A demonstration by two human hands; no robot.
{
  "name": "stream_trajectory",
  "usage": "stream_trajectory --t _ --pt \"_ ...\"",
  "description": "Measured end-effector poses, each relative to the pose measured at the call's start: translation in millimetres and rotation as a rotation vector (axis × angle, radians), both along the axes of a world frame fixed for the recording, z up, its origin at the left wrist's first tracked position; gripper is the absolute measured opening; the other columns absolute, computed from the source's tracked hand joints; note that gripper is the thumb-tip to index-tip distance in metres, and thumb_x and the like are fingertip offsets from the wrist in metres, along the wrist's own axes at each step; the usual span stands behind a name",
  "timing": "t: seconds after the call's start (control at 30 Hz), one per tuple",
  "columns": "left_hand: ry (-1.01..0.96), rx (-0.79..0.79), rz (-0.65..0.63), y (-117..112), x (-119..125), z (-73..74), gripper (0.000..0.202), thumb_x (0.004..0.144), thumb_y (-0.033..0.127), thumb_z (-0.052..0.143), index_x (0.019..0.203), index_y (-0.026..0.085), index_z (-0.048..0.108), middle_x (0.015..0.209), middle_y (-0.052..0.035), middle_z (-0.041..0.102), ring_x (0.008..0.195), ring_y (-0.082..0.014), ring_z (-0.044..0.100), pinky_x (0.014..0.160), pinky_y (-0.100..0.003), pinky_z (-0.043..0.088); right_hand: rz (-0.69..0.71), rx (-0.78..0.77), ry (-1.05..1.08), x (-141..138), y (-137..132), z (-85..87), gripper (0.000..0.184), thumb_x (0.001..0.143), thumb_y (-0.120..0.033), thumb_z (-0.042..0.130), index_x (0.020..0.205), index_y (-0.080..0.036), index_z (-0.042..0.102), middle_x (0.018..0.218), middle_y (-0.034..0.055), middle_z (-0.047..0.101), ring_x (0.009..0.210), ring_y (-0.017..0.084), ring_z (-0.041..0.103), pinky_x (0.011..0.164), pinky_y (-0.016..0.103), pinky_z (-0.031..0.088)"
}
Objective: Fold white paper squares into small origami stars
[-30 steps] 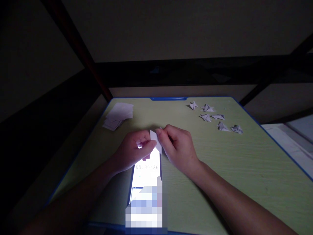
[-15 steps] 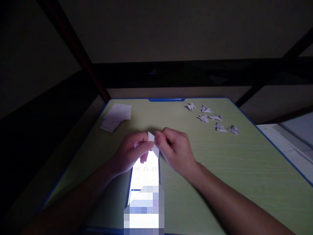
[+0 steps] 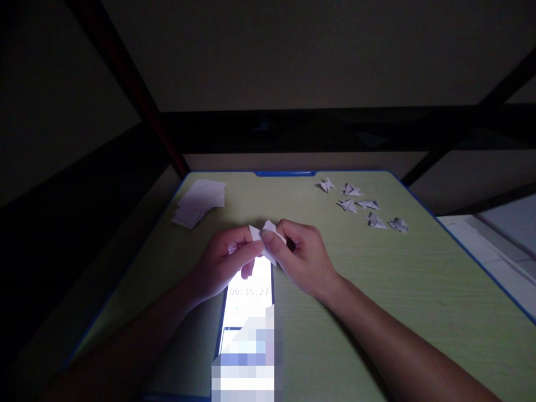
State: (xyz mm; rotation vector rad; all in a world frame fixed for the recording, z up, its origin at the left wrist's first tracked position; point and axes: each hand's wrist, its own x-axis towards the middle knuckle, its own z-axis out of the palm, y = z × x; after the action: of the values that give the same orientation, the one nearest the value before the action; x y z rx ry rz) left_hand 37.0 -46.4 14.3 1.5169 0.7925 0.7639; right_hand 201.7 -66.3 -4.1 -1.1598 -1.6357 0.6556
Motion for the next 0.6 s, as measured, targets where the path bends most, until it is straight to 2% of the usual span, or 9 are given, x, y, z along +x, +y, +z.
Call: stream_trajectory --t 0.23,0.43,0.6 --pt "0.03 0.06 -0.058 -1.0 -1.1 2.9 0.024 0.08 0.028 0.053 0.061 0.015 0.05 0.048 0.0021 0.05 0.044 -0.0079 0.046 0.045 -0.021 0.036 0.104 -0.092 0.128 -3.7 -2.3 5.9 0.039 0.087 -0.035 0.053 0.053 -0.018 0.041 0.046 -0.0058 0.037 0.041 0.006 0.032 0.038 0.019 0.024" --pt "-0.01 -0.004 -0.148 0.3 -2.4 1.9 0.022 0.08 0.032 0.053 0.068 0.013 0.054 0.05 0.0017 0.052 0.044 -0.0079 0.048 0.043 -0.019 0.038 0.118 -0.117 0.152 -3.0 -4.3 5.5 0.038 0.089 -0.033 0.048 0.055 -0.018 0.041 0.046 -0.0066 0.036 0.041 0.006 0.031 0.037 0.019 0.023" --pt "-0.044 -0.021 -0.044 0.8 0.4 0.4 0.02 0.081 0.03 0.052 0.069 0.014 0.05 0.052 0.0029 0.052 0.044 -0.0064 0.047 0.041 -0.017 0.038 0.122 -0.082 0.123 -2.7 -5.1 4.5 0.039 0.09 -0.031 0.047 0.054 -0.019 0.04 0.046 -0.0062 0.037 0.04 0.006 0.033 0.037 0.019 0.024"
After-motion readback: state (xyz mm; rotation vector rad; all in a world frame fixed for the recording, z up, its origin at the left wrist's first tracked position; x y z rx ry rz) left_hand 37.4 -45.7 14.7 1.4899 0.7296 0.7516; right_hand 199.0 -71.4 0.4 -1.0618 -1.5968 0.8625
